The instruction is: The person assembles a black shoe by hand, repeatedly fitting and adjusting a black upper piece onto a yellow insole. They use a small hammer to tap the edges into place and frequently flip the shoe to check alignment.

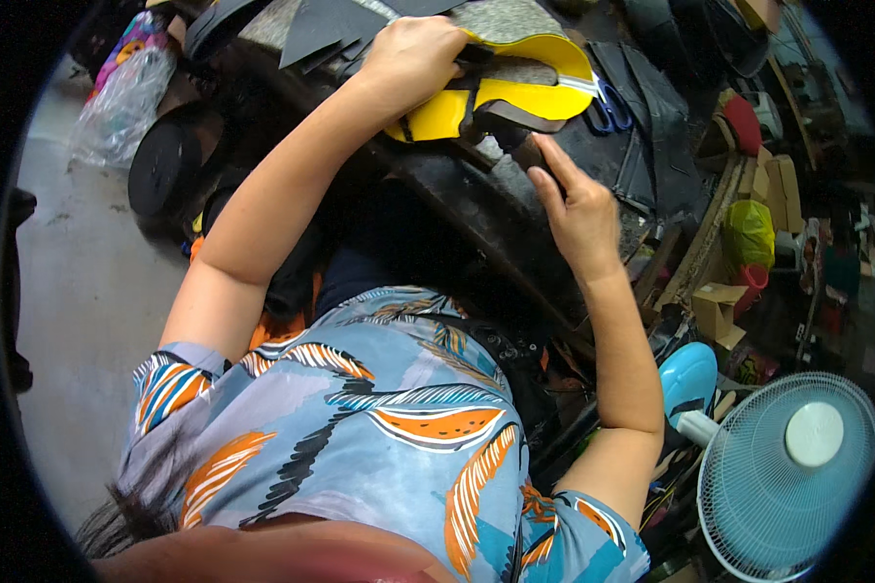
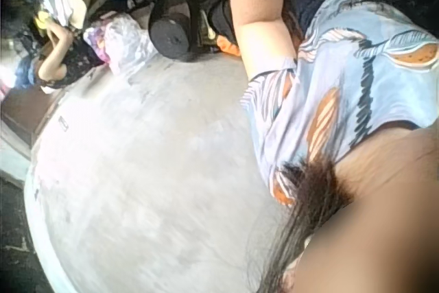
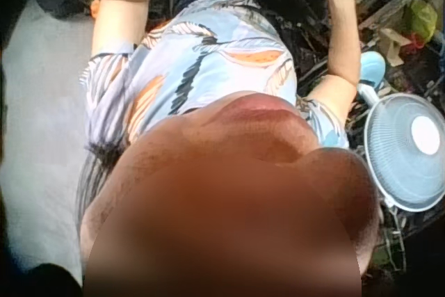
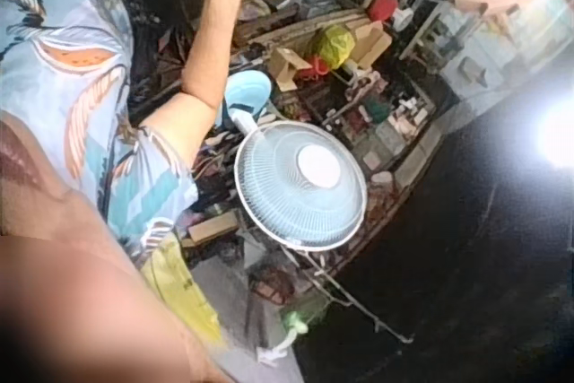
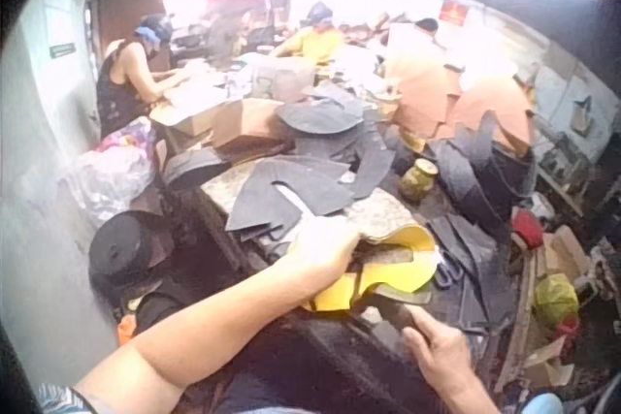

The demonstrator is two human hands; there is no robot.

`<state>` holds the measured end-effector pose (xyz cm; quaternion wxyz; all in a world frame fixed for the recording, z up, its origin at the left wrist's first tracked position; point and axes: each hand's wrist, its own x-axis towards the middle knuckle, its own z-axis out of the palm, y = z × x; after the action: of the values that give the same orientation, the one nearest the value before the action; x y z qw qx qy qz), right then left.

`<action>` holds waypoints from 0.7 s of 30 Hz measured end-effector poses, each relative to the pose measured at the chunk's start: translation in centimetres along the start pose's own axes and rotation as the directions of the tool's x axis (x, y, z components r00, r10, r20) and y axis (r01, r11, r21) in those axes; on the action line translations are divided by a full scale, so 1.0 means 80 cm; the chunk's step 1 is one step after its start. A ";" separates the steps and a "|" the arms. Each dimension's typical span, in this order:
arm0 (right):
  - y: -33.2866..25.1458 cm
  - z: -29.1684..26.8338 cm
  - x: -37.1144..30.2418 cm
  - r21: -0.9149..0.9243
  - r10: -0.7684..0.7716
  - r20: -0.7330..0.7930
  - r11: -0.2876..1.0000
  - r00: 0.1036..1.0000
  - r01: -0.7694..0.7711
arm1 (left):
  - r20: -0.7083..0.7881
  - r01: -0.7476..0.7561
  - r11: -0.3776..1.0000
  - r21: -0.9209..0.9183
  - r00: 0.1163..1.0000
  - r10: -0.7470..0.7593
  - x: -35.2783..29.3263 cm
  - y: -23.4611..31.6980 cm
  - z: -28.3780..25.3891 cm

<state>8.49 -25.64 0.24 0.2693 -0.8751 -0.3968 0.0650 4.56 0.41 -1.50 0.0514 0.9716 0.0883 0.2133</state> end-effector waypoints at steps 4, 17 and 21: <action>0.035 -0.017 -0.018 -0.139 -0.188 -0.133 0.976 0.973 0.169 | -0.061 -0.024 1.000 0.001 0.998 0.024 -0.004 0.002 -0.004; 0.107 -0.020 0.094 -0.314 -0.133 -0.235 0.948 0.963 0.054 | -0.004 0.025 1.000 0.015 1.000 -0.025 -0.009 0.012 -0.005; 0.104 -0.007 0.116 -0.600 -0.046 -0.132 0.799 0.990 -0.042 | 0.048 0.046 0.999 0.005 0.998 -0.046 -0.011 0.010 0.000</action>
<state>20.43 -23.62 -2.69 0.0050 -0.9172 -0.3780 -0.1258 3.92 -0.53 -1.72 0.0566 0.9743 0.1098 0.1883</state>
